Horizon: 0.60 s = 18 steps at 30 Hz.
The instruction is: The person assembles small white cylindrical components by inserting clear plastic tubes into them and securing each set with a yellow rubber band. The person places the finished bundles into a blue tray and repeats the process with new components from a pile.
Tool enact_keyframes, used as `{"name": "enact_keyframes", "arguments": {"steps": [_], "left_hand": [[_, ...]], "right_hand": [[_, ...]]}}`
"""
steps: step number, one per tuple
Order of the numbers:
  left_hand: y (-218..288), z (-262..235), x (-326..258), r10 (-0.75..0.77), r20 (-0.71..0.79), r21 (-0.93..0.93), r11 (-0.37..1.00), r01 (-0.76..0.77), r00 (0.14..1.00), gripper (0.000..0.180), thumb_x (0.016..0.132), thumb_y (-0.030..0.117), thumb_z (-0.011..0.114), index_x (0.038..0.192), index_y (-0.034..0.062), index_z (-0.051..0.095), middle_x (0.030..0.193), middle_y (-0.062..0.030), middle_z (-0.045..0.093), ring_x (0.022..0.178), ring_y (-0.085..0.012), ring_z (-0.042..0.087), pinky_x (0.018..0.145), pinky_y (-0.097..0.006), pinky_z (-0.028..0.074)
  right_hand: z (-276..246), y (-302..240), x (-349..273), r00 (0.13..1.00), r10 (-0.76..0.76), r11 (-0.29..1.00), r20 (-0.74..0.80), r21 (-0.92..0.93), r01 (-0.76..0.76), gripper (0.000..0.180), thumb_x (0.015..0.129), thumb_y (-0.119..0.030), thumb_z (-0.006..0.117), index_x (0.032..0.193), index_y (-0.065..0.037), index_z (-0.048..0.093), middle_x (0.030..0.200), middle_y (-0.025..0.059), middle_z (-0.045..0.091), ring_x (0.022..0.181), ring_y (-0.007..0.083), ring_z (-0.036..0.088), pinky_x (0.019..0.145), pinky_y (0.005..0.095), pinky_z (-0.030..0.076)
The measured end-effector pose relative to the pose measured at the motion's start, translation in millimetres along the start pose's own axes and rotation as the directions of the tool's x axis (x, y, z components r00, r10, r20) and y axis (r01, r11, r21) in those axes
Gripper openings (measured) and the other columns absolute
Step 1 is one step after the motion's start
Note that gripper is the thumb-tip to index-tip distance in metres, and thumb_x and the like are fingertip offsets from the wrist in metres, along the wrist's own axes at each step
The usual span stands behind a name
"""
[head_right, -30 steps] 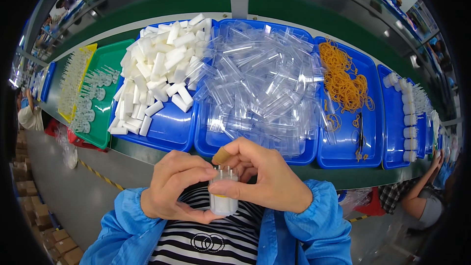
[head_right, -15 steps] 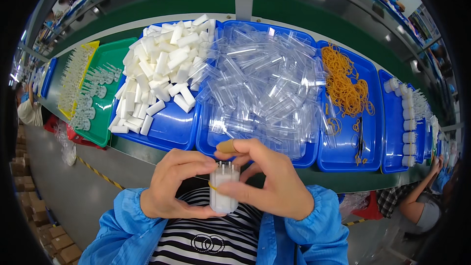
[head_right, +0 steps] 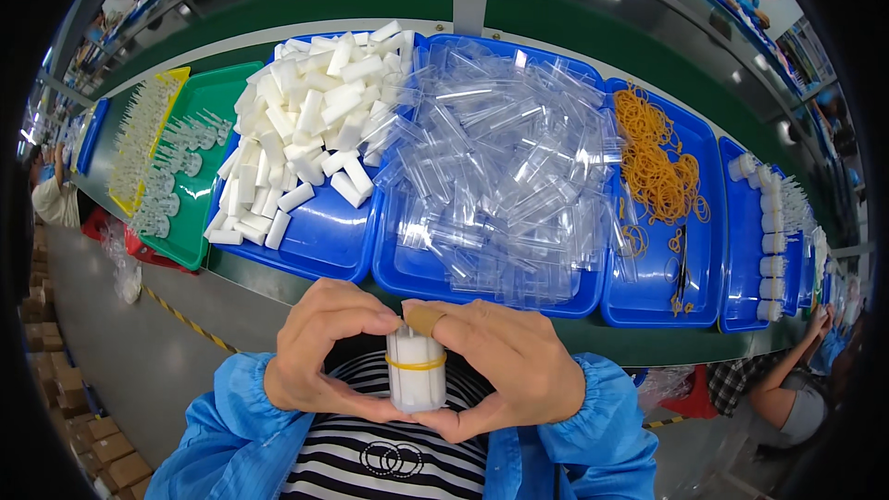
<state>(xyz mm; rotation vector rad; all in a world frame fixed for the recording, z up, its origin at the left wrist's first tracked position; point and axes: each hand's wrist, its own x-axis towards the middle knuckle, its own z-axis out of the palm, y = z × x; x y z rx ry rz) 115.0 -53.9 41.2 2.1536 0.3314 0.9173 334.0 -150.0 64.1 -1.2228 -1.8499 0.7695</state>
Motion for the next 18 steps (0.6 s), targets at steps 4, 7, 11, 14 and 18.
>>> {"name": "enact_keyframes", "arguments": {"steps": [4,7,11,14,18], "left_hand": [[-4,4,0,-0.065,0.042,0.003,0.998,0.065,0.997,0.074,0.055,0.027,0.099,0.114,0.0012,0.063,0.109,-0.0139,0.066,0.094,-0.0271,0.064,0.082,-0.037,0.049],[-2,3,-7,-0.013,0.073,0.023,1.0,0.012,0.997,0.083,0.055,0.027,0.099,0.122,0.0035,0.056,0.112,-0.0132,0.06,0.096,-0.0276,0.061,0.085,-0.038,0.047],[-3,9,-10,0.163,0.099,0.084,0.982,-0.171,0.982,0.088,0.055,0.029,0.099,0.126,0.008,0.052,0.115,-0.0128,0.056,0.094,-0.0266,0.058,0.08,-0.038,0.047],[-7,29,5,0.222,0.088,0.069,0.971,-0.228,0.971,0.08,0.059,0.031,0.097,0.126,0.0112,0.057,0.121,-0.0098,0.06,0.089,-0.0228,0.061,0.072,-0.034,0.048],[-3,20,7,0.111,0.113,0.096,0.988,-0.122,0.987,0.094,0.064,0.027,0.095,0.139,0.0012,0.046,0.135,-0.0207,0.047,0.1,-0.0246,0.061,0.077,-0.034,0.056]], "right_hand": [[-1,8,-3,0.999,0.048,0.997,0.014,0.063,-0.049,0.074,0.067,-0.024,0.089,0.128,0.003,0.057,0.121,0.0205,0.067,0.101,0.0349,0.069,0.087,0.0381,0.056],[-1,8,-8,0.999,-0.032,0.978,-0.043,0.204,0.04,0.078,0.075,-0.026,0.086,0.139,0.002,0.051,0.133,0.0208,0.059,0.111,0.0336,0.064,0.095,0.0381,0.054],[-8,0,-12,0.951,0.285,0.827,0.117,0.472,-0.306,0.069,0.09,-0.026,0.075,0.145,0.002,0.044,0.131,0.0208,0.058,0.104,0.0248,0.066,0.083,0.0331,0.056],[-24,-7,-25,0.933,0.358,0.859,0.035,0.38,-0.344,0.062,0.086,-0.023,0.079,0.137,0.002,0.054,0.119,0.0155,0.067,0.1,0.0221,0.068,0.086,0.0334,0.055],[-85,10,-60,0.796,0.129,0.967,-0.591,-0.104,-0.235,0.051,0.081,-0.015,0.081,0.126,-0.002,0.062,0.121,0.0122,0.067,0.108,0.0215,0.066,0.094,0.0333,0.053]]}}
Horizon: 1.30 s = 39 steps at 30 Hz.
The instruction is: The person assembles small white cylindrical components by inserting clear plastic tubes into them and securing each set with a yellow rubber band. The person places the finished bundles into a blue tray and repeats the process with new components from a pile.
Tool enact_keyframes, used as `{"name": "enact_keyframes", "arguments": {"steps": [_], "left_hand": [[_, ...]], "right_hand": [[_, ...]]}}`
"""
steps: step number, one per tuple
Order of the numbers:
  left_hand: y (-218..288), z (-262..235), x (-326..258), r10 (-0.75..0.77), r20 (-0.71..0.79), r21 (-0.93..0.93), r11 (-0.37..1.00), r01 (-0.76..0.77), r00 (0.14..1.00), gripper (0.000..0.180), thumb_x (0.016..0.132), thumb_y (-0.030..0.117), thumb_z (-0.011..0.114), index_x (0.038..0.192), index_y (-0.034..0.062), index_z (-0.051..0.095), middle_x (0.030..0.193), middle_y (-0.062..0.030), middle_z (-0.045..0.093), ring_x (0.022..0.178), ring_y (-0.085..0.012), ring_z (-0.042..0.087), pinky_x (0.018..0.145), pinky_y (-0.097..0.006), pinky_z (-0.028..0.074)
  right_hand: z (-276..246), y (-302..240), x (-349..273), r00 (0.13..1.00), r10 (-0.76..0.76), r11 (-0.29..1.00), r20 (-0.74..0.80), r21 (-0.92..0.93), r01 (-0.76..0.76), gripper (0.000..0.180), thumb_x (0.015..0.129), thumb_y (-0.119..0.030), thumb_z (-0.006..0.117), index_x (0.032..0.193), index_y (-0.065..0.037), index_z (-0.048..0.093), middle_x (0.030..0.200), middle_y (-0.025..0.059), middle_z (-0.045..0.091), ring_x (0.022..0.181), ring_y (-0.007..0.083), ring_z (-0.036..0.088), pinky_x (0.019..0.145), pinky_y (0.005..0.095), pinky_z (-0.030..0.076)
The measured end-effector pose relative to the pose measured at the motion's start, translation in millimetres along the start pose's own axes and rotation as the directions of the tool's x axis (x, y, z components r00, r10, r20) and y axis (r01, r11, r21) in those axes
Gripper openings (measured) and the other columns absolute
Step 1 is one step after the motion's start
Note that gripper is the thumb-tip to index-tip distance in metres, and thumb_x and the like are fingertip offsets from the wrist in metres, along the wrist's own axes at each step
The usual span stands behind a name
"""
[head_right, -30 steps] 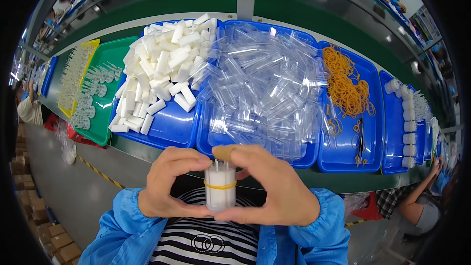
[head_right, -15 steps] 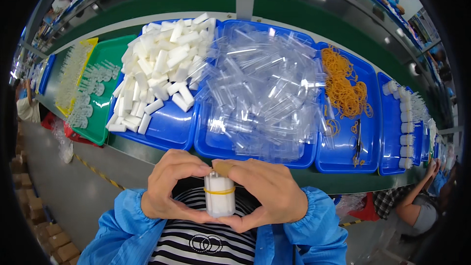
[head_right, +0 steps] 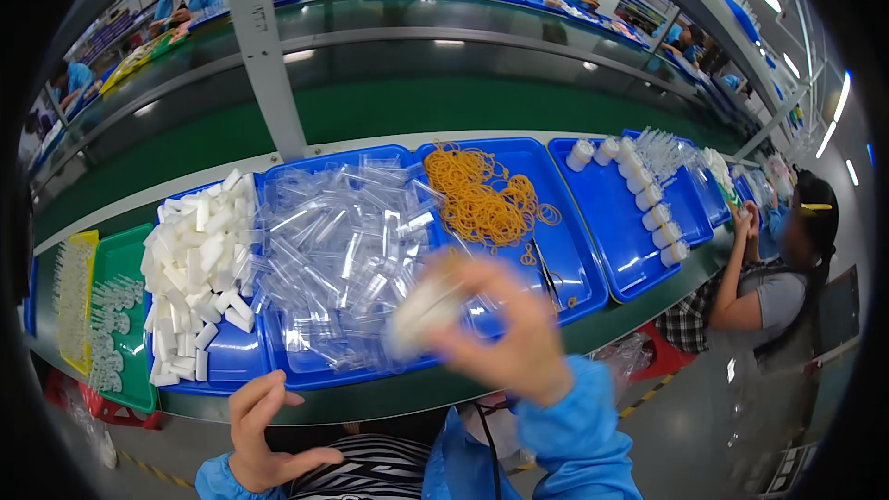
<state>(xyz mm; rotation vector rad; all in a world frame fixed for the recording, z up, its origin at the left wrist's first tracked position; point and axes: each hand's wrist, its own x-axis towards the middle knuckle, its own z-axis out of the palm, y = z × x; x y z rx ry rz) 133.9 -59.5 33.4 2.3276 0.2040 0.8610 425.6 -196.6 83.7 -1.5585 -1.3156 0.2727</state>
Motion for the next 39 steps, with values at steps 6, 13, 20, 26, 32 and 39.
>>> {"name": "enact_keyframes", "arguments": {"steps": [6,13,20,26,32,39], "left_hand": [[-8,-23,-17,-0.188,-0.204,0.089,0.974,0.209,0.961,0.053,0.075,0.009,0.086,0.122,-0.0009,0.063,0.129,-0.0204,0.055,0.095,-0.0246,0.065,0.079,-0.034,0.058],[-18,-42,-28,-0.203,-0.347,0.142,0.953,0.266,0.915,0.044,0.077,0.003,0.081,0.119,0.0023,0.068,0.117,-0.0146,0.066,0.099,-0.0285,0.067,0.085,-0.036,0.056],[-83,-134,-90,-0.166,-0.594,0.508,0.681,0.527,0.787,0.023,0.082,-0.003,0.067,0.104,0.0046,0.068,0.094,-0.0146,0.066,0.085,-0.0336,0.066,0.074,-0.04,0.053],[-170,-202,-81,-0.212,-0.321,0.889,0.269,0.371,0.923,0.018,0.081,0.008,0.07,0.098,0.0063,0.065,0.092,-0.011,0.06,0.086,-0.0314,0.064,0.07,-0.042,0.053],[-200,-238,-104,-0.365,-0.298,0.94,0.052,0.338,0.882,0.016,0.079,0.005,0.063,0.093,0.0063,0.057,0.09,-0.0106,0.058,0.089,-0.0298,0.064,0.07,-0.042,0.054],[-123,-206,-94,-0.357,-0.442,0.623,0.538,0.568,0.823,0.025,0.085,-0.002,0.066,0.108,0.0044,0.06,0.098,-0.0103,0.062,0.089,-0.0247,0.069,0.073,-0.035,0.055]], "right_hand": [[-151,195,27,0.697,-0.162,0.829,-0.699,-0.48,-0.289,0.05,0.092,-0.019,0.072,0.136,0.001,0.056,0.125,0.012,0.062,0.108,0.0211,0.058,0.095,0.0333,0.047],[-294,406,11,0.843,0.176,0.861,-0.508,-0.336,-0.382,0.057,0.097,-0.026,0.069,0.143,-0.001,0.049,0.137,0.0171,0.057,0.119,0.0235,0.058,0.097,0.038,0.049],[-268,325,13,0.662,0.335,0.852,-0.67,-0.084,-0.516,0.058,0.098,-0.035,0.064,0.147,-0.008,0.047,0.142,0.0105,0.056,0.129,0.0206,0.052,0.11,0.0421,0.036],[-47,24,31,0.93,0.073,0.926,-0.36,-0.322,-0.197,0.037,0.103,-0.013,0.054,0.138,-0.001,0.053,0.119,0.0085,0.065,0.109,0.016,0.059,0.097,0.0306,0.044],[133,-69,57,0.788,-0.404,0.754,0.465,-0.318,0.574,0.027,0.08,-0.003,0.072,0.107,-0.004,0.069,0.088,0.0067,0.066,0.077,0.0224,0.057,0.071,0.0349,0.043],[246,-33,82,0.653,-0.325,0.536,0.684,-0.436,0.723,0.013,0.079,-0.014,0.07,0.089,-0.008,0.065,0.082,0.0058,0.064,0.08,0.0227,0.061,0.073,0.0368,0.045]]}}
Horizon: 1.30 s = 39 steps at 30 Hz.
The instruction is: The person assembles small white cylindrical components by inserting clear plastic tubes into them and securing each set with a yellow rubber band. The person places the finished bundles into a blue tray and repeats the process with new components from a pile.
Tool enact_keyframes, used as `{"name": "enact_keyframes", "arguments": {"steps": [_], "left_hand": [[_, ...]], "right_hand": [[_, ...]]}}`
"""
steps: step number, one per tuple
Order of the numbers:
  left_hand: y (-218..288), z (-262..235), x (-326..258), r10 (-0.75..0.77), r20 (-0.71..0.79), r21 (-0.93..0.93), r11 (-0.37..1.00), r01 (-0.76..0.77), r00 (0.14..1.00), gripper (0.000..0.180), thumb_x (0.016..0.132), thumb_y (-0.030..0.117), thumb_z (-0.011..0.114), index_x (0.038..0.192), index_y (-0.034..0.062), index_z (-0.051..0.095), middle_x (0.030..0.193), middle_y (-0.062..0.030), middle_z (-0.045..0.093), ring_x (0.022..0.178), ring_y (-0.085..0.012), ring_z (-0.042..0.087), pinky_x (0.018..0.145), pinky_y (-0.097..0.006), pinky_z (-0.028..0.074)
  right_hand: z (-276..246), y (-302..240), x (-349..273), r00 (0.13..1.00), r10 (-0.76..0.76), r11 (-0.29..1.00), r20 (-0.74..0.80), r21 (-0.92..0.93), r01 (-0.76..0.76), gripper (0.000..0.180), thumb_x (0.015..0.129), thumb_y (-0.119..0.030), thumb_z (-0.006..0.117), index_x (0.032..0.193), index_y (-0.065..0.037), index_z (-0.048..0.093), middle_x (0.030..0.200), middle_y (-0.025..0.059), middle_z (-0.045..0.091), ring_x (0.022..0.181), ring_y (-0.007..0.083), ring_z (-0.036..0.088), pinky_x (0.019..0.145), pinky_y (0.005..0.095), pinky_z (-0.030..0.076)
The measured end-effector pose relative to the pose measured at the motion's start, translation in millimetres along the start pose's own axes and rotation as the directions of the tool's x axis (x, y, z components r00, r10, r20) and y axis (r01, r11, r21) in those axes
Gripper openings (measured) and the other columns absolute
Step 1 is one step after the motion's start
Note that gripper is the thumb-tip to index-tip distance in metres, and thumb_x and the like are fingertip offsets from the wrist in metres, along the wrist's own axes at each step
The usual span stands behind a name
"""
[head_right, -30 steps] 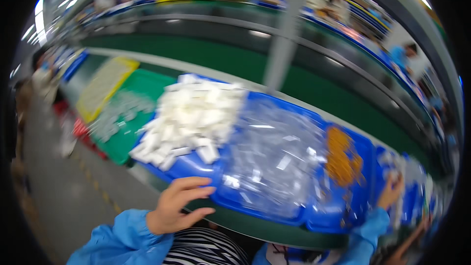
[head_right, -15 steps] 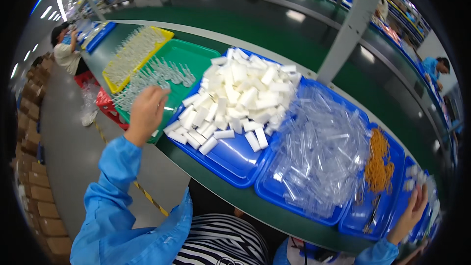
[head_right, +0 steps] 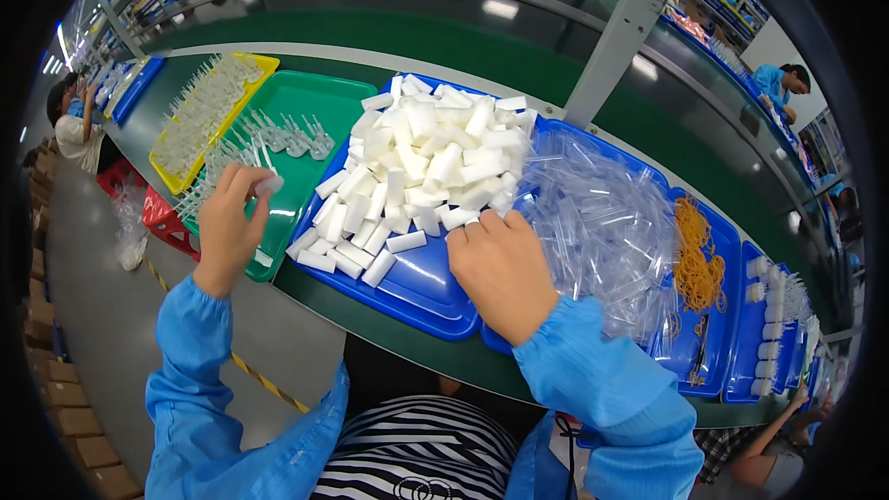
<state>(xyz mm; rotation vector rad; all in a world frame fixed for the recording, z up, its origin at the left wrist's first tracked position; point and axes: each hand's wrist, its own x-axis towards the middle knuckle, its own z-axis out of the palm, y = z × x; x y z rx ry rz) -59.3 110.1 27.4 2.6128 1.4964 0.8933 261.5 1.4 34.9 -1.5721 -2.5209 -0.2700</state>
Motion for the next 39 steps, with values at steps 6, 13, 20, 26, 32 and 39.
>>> {"name": "enact_keyframes", "arguments": {"steps": [6,13,20,26,32,39], "left_hand": [[52,-12,-48,-0.309,0.173,-0.935,0.247,0.254,0.935,0.024,0.091,-0.005,0.064,0.113,-0.0038,0.056,0.11,-0.0085,0.062,0.1,-0.0179,0.066,0.086,-0.031,0.056],[110,15,-80,0.032,-0.079,-0.742,0.666,-0.08,0.996,0.029,0.074,-0.008,0.078,0.098,0.0034,0.069,0.098,-0.009,0.06,0.086,-0.0206,0.063,0.073,-0.03,0.052],[133,20,-87,0.225,-0.001,-0.82,0.557,-0.13,0.974,0.033,0.074,0.001,0.082,0.105,0.0114,0.077,0.098,-0.0053,0.061,0.08,-0.0197,0.064,0.065,-0.029,0.053],[138,20,-88,0.141,0.077,-0.824,0.566,-0.016,0.987,0.037,0.074,-0.007,0.078,0.107,0.0088,0.073,0.102,-0.0075,0.062,0.092,-0.0219,0.064,0.075,-0.03,0.052],[140,30,-100,0.015,-0.057,-0.846,0.53,-0.056,0.998,0.038,0.073,-0.009,0.078,0.106,0.0055,0.066,0.109,-0.013,0.065,0.096,-0.0254,0.065,0.08,-0.033,0.053],[123,32,-109,-0.086,-0.114,-0.679,0.734,-0.014,0.99,0.032,0.076,-0.011,0.072,0.103,0.0032,0.06,0.108,-0.0135,0.058,0.091,-0.0208,0.058,0.083,-0.03,0.047]], "right_hand": [[17,-21,16,0.99,-0.024,0.991,0.139,-0.127,0.042,0.021,0.079,-0.016,0.069,0.097,-0.007,0.063,0.082,0.0078,0.064,0.081,0.0244,0.063,0.076,0.0373,0.047],[-27,-21,7,0.923,0.309,0.638,0.23,0.669,-0.38,0.02,0.089,-0.009,0.065,0.108,-0.002,0.062,0.08,0.0107,0.069,0.071,0.0193,0.068,0.064,0.0334,0.053],[-42,-31,-19,0.734,0.535,-0.258,0.418,0.908,-0.329,0.027,0.098,-0.009,0.064,0.121,0.004,0.059,0.11,0.0155,0.069,0.097,0.016,0.068,0.078,0.0275,0.057],[-40,-30,-47,0.862,0.334,-0.085,0.381,0.923,-0.375,0.028,0.096,-0.006,0.067,0.121,0.004,0.061,0.114,0.0113,0.07,0.095,0.0143,0.069,0.082,0.0271,0.056],[-33,-54,-53,0.921,0.336,0.077,0.199,0.968,-0.238,0.047,0.094,-0.005,0.068,0.135,0.002,0.049,0.119,0.0149,0.069,0.09,0.0152,0.069,0.076,0.0283,0.055],[-2,-30,-3,0.968,0.226,0.817,-0.107,0.563,-0.129,0.029,0.082,-0.006,0.069,0.109,0.0,0.063,0.097,0.012,0.067,0.088,0.0239,0.065,0.075,0.0348,0.053]]}}
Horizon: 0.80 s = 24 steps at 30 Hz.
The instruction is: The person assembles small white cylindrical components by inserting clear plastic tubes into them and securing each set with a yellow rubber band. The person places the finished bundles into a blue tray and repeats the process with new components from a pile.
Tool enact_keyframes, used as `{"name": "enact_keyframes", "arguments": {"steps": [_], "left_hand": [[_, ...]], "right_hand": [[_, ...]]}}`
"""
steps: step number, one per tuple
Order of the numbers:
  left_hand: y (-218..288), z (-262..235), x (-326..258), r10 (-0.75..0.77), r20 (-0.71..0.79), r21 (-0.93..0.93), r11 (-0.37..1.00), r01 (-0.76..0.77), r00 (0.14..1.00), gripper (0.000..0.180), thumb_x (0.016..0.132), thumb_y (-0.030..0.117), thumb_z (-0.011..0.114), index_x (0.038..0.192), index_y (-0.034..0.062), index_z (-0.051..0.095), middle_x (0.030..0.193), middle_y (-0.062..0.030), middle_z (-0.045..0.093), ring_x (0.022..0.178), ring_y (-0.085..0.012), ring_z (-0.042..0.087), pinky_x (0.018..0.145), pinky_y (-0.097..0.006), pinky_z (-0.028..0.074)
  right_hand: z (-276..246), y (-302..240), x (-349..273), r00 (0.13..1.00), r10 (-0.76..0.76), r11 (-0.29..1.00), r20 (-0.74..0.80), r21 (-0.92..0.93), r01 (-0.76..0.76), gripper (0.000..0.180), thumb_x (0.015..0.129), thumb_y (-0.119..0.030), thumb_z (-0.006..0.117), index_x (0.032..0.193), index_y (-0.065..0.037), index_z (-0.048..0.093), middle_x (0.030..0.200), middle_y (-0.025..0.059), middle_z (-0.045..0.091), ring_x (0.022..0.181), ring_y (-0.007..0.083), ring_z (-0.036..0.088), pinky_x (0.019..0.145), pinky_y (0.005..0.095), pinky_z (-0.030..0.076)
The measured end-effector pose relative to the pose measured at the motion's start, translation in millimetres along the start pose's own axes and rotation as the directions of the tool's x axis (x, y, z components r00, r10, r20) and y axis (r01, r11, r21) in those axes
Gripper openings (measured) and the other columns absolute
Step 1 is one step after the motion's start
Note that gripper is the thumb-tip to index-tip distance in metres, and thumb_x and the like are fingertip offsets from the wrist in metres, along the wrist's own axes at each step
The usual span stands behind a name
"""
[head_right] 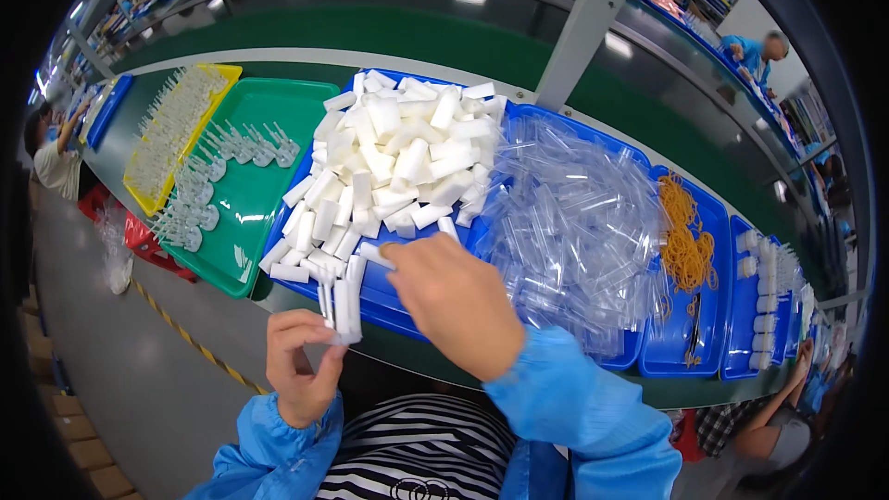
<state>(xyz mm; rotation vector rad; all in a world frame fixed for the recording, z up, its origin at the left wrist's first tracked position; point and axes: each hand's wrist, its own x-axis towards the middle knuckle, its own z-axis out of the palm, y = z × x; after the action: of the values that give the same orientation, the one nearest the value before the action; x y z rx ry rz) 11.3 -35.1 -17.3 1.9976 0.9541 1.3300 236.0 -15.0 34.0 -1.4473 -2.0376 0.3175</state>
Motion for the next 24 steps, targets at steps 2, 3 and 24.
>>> {"name": "enact_keyframes", "arguments": {"steps": [2,3,24], "left_hand": [[-6,0,-2,-0.036,-0.016,0.012,0.999,0.036,0.999,0.032,0.078,-0.012,0.071,0.104,0.0031,0.06,0.109,-0.0128,0.056,0.093,-0.0199,0.056,0.083,-0.029,0.047],[-7,0,-3,-0.044,-0.028,0.015,0.999,0.044,0.999,0.032,0.078,-0.013,0.07,0.105,0.0031,0.06,0.109,-0.0126,0.055,0.093,-0.0196,0.056,0.083,-0.029,0.047],[18,1,25,0.268,0.26,-0.012,0.961,-0.275,0.927,0.044,0.06,-0.009,0.076,0.098,0.0129,0.073,0.101,-0.0036,0.07,0.082,-0.0228,0.062,0.069,-0.033,0.049]], "right_hand": [[16,-1,11,0.99,-0.118,0.962,0.083,-0.24,0.134,0.022,0.077,-0.007,0.067,0.098,-0.001,0.065,0.089,0.0106,0.064,0.087,0.0254,0.064,0.074,0.0364,0.053],[27,-1,14,0.988,-0.111,0.948,0.103,-0.287,0.136,0.021,0.077,-0.008,0.068,0.096,-0.001,0.065,0.088,0.0101,0.063,0.087,0.025,0.063,0.074,0.0362,0.053],[-23,-7,-12,0.872,0.485,0.604,0.065,0.696,-0.388,0.029,0.095,-0.011,0.066,0.119,0.001,0.057,0.091,0.0085,0.072,0.084,0.0101,0.065,0.077,0.0268,0.05]]}}
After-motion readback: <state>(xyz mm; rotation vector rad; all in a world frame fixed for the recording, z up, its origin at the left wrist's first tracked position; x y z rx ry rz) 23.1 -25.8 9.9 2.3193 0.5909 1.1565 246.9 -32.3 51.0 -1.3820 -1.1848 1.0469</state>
